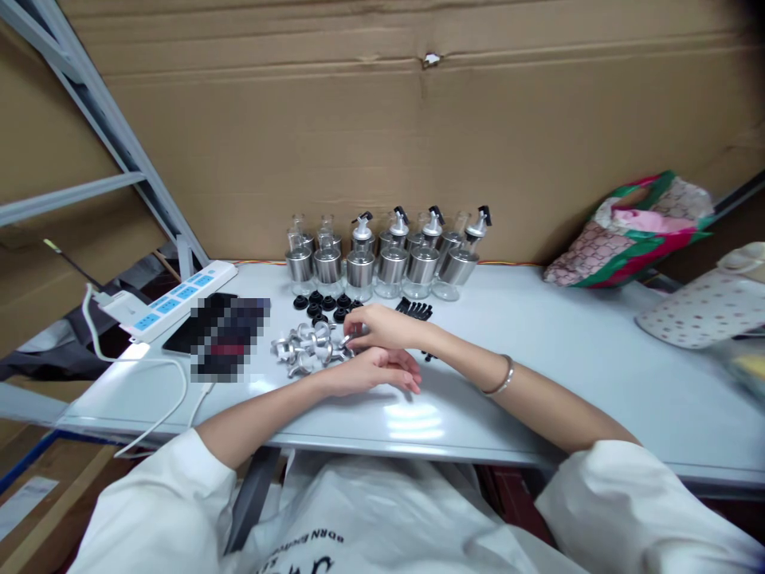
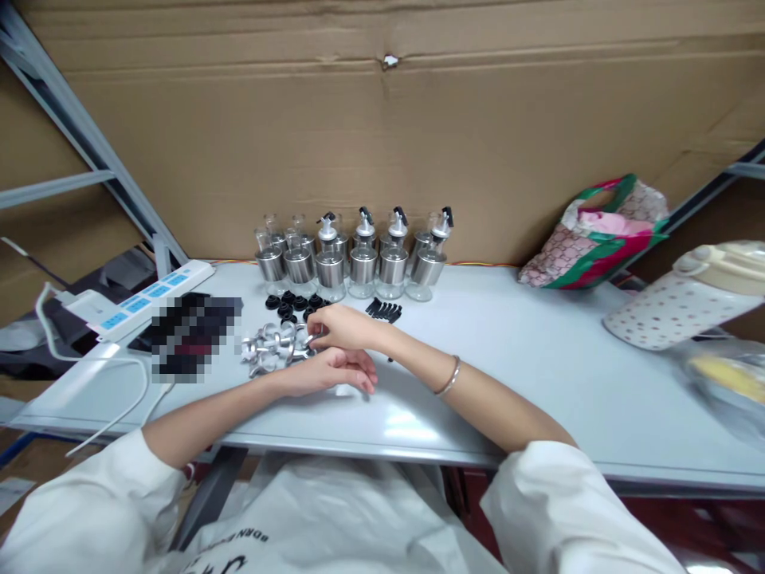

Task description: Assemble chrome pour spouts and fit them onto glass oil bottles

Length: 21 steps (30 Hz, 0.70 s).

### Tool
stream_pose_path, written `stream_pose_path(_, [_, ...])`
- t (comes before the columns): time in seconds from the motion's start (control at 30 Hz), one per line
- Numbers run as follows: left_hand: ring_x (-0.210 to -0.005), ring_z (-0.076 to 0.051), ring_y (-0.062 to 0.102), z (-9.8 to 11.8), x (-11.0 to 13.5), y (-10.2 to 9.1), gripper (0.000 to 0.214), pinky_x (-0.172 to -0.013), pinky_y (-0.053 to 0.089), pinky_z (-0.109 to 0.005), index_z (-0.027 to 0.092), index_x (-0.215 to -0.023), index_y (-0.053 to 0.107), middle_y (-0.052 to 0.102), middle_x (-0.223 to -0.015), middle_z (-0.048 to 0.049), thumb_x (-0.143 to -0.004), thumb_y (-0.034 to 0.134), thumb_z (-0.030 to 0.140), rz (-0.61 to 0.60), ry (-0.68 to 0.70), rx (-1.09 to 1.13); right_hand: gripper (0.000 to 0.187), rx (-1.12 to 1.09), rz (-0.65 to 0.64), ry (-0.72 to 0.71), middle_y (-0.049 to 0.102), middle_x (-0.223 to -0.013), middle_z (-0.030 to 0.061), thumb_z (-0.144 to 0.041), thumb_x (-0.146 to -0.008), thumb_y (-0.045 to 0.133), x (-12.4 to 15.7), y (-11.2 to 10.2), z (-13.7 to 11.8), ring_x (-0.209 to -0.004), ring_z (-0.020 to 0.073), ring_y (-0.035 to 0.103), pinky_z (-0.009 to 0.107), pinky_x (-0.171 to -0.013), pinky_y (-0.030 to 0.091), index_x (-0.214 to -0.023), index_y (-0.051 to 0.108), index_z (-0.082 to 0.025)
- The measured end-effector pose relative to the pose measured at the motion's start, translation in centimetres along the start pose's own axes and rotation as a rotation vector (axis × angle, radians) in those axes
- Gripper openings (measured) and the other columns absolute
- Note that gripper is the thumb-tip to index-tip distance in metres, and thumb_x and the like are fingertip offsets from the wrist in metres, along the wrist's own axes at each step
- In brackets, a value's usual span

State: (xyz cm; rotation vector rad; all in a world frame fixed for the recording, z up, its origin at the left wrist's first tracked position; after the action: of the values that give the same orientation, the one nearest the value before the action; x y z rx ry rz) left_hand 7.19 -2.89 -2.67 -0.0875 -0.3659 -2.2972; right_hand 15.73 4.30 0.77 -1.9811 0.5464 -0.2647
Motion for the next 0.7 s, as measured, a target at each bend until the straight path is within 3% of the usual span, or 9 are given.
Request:
stream_pose_path(0.2, [-0.081, -0.015, 0.063, -0.1, -0.2, 0.0, 0.022, -0.084, 0.046, -0.034, 0.011, -0.085, 0.06, 0.063, -0.087, -0.0058, -0.068, 0.072, 0.021, -0.01, -0.005, 0.036, 0.005, -0.036, 0.18, 0.027, 0.066, -0.08, 0.0041, -0.019, -0.079, 0.061, 2.0, -0.8, 0.0, -0.074, 0.015, 0.059, 0.026, -0.07, 0.043, -0.077, 0.06, -0.015])
stream_pose_path(0.4, [-0.078, -0.016, 0.065, 0.1, 0.1, -0.1, 0.051, -0.082, 0.047, -0.039, 0.019, -0.102, 0.045, 0.058, -0.101, -0.0052, -0.065, 0.078, 0.031, 0.087, 0.044, 0.26, 0.015, -0.297, 0.449, 0.064, 0.064, -0.086, 0.0053, -0.03, -0.087, 0.05, 7.0, -1.9, 1.7, -0.074, 0.0141, 0.06, 0.027, -0.069, 0.047, -0.09, 0.054, -0.016])
stream_pose_path(0.5, [-0.081, -0.018, 0.066, 0.3, 0.2, -0.3, 0.058, -0.082, 0.047, -0.04, 0.021, -0.107, 0.04, 0.059, -0.103, -0.0061, -0.067, 0.076, 0.042, 0.066, 0.036, 0.334, 0.02, -0.38, 0.376, 0.091, 0.065, -0.077, 0.0032, -0.034, -0.087, 0.052, 8.4, -1.4, 2.0, -0.068, 0.0134, 0.059, 0.026, -0.066, 0.047, -0.091, 0.057, -0.015])
stream_pose_path(0.6, [-0.076, -0.015, 0.065, 0.2, 0.1, -0.5, 0.051, -0.077, 0.049, -0.035, 0.019, -0.102, 0.043, 0.06, -0.093, -0.0038, -0.07, 0.074, 0.041, 0.071, 0.031, 0.288, 0.02, -0.31, 0.255, 0.03, 0.064, -0.073, 0.0022, -0.031, -0.087, 0.051, 8.5, -0.2, 1.5, -0.064, 0.0121, 0.057, 0.024, -0.062, 0.046, -0.094, 0.062, -0.015])
stream_pose_path(0.7, [-0.056, -0.007, 0.056, 0.1, -0.1, -0.5, 0.045, -0.06, 0.046, -0.025, 0.018, -0.096, 0.045, 0.056, -0.079, 0.0031, -0.069, 0.075, 0.035, 0.167, 0.061, 0.247, 0.025, -0.147, 0.324, -0.064, 0.062, -0.087, 0.0058, -0.026, -0.089, 0.046, 8.3, 0.5, 0.9, -0.073, 0.0132, 0.056, 0.026, -0.07, 0.046, -0.107, 0.061, -0.016])
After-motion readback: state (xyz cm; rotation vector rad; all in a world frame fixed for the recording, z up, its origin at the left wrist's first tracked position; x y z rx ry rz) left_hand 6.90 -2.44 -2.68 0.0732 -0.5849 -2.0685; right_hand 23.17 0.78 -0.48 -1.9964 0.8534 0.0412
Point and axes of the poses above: each hand's wrist, its own x-axis away from the middle knuckle, its own y-axis out of the palm, z = x × y, the point moved 1 cm from there along -x, towards the middle knuckle
